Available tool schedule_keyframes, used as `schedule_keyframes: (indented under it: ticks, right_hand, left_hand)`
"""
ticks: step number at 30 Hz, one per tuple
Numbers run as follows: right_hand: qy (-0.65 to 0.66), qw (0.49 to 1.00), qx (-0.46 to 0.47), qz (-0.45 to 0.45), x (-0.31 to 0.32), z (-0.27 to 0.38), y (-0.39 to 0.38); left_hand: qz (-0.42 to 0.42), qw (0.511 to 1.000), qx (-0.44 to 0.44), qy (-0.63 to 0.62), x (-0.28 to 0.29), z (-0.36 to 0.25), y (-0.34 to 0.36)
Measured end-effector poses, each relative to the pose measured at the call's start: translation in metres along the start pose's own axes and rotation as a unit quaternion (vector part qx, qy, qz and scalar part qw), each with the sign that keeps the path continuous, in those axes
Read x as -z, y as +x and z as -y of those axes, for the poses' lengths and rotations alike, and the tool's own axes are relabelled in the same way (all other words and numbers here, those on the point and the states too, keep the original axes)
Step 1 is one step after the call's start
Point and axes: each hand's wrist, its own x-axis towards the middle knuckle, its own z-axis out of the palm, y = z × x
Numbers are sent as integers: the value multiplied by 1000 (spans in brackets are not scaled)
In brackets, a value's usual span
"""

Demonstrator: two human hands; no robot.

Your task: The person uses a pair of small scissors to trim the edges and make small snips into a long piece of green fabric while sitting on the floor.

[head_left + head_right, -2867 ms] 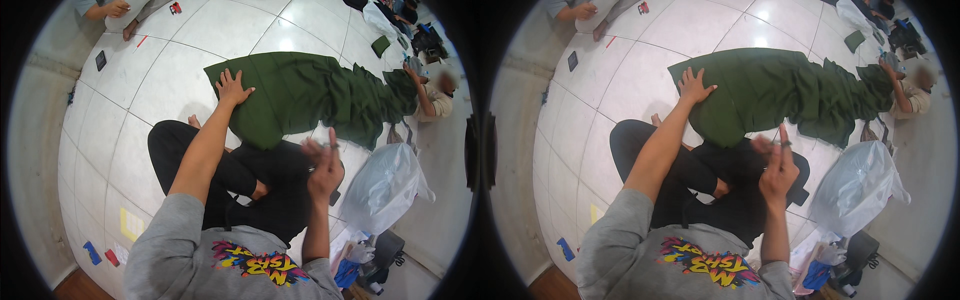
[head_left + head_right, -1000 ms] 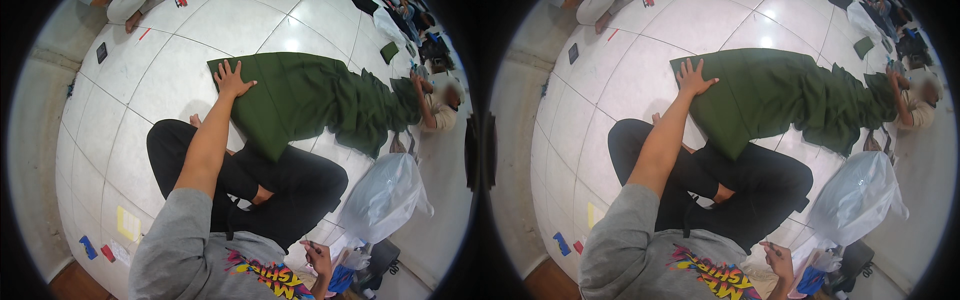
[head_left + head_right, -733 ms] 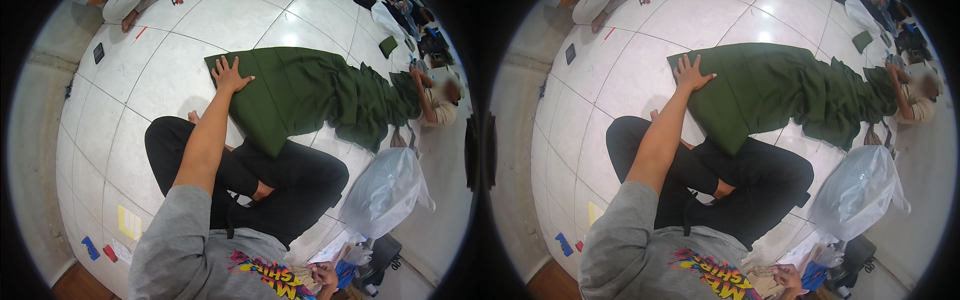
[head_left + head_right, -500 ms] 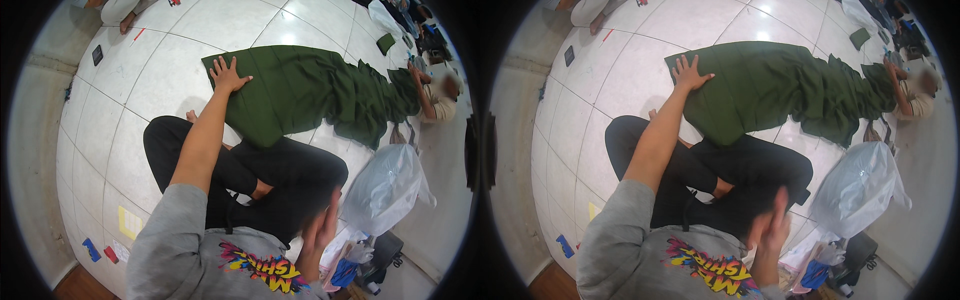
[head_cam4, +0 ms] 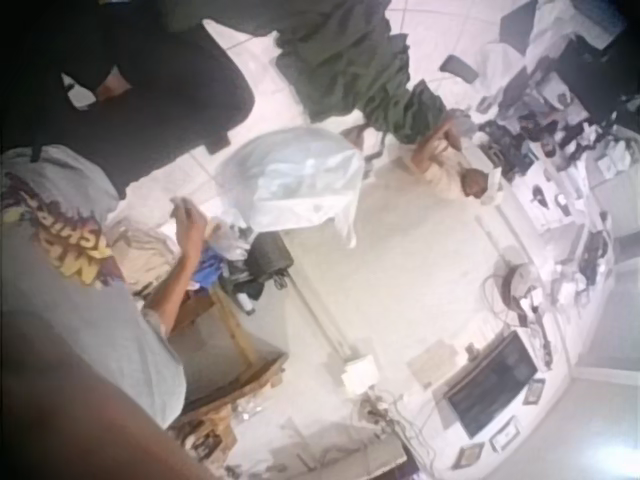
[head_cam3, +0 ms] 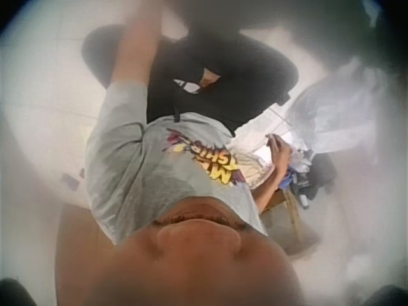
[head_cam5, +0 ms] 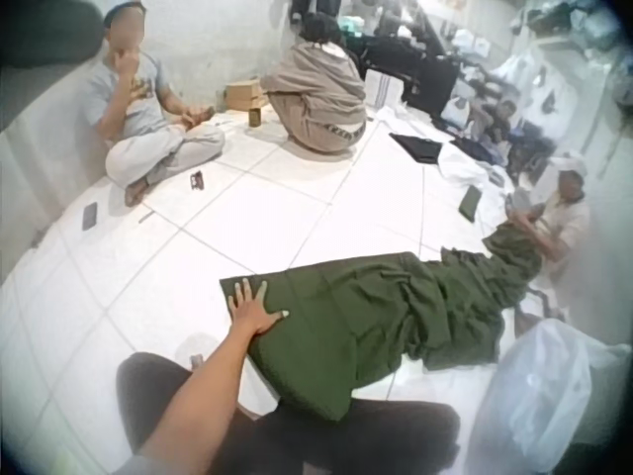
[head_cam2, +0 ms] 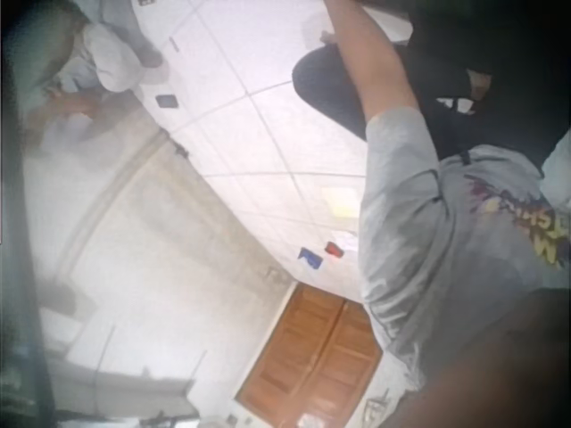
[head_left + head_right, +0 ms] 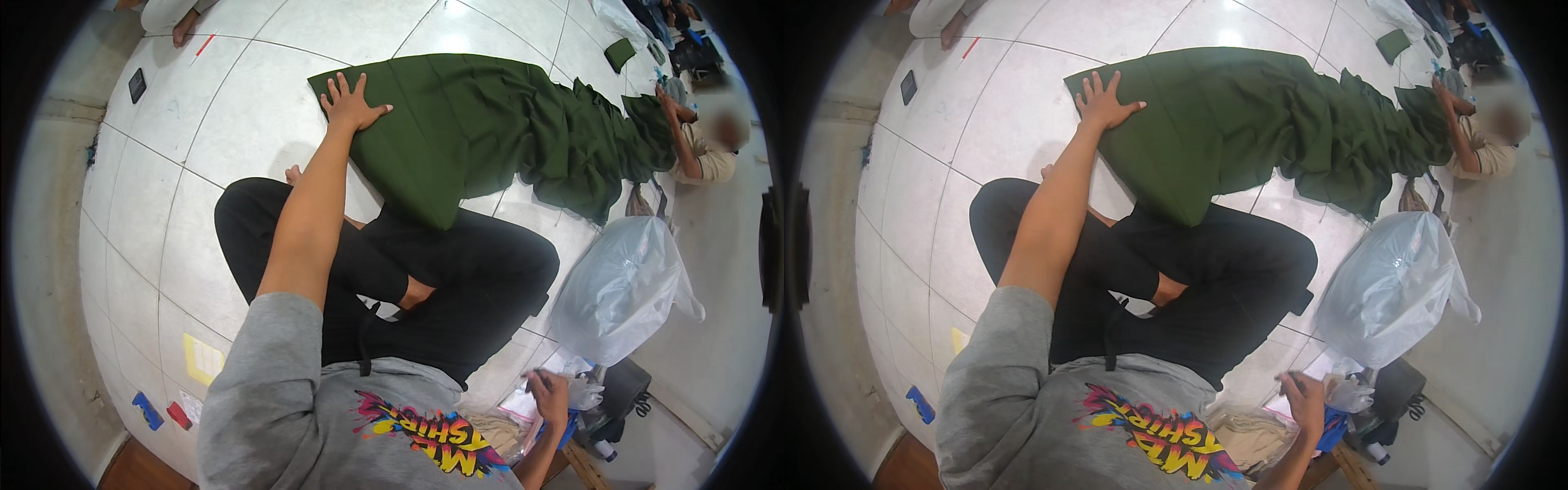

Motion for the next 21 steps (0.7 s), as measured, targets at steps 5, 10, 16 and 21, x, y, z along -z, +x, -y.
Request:
schedule_keyframes:
  ticks: [5,10,16,21]
  right_hand:
    - [257,934,-249,19,-9,-177,-71]
    - [223,865,-444,-68,-17,-346,-169]
    - [124,861,-445,-213,1,-463,-230]
    - [91,971,-182,-127,-92,-305,-5]
  left_hand:
    - [-2,1000,1,9,-1,-1,0]
    - [-9,1000,-7,-5,16,-5,1]
    - [118,992,16,-35,-4,24,-18]
    - [129,967,89,202,100,73,-27]
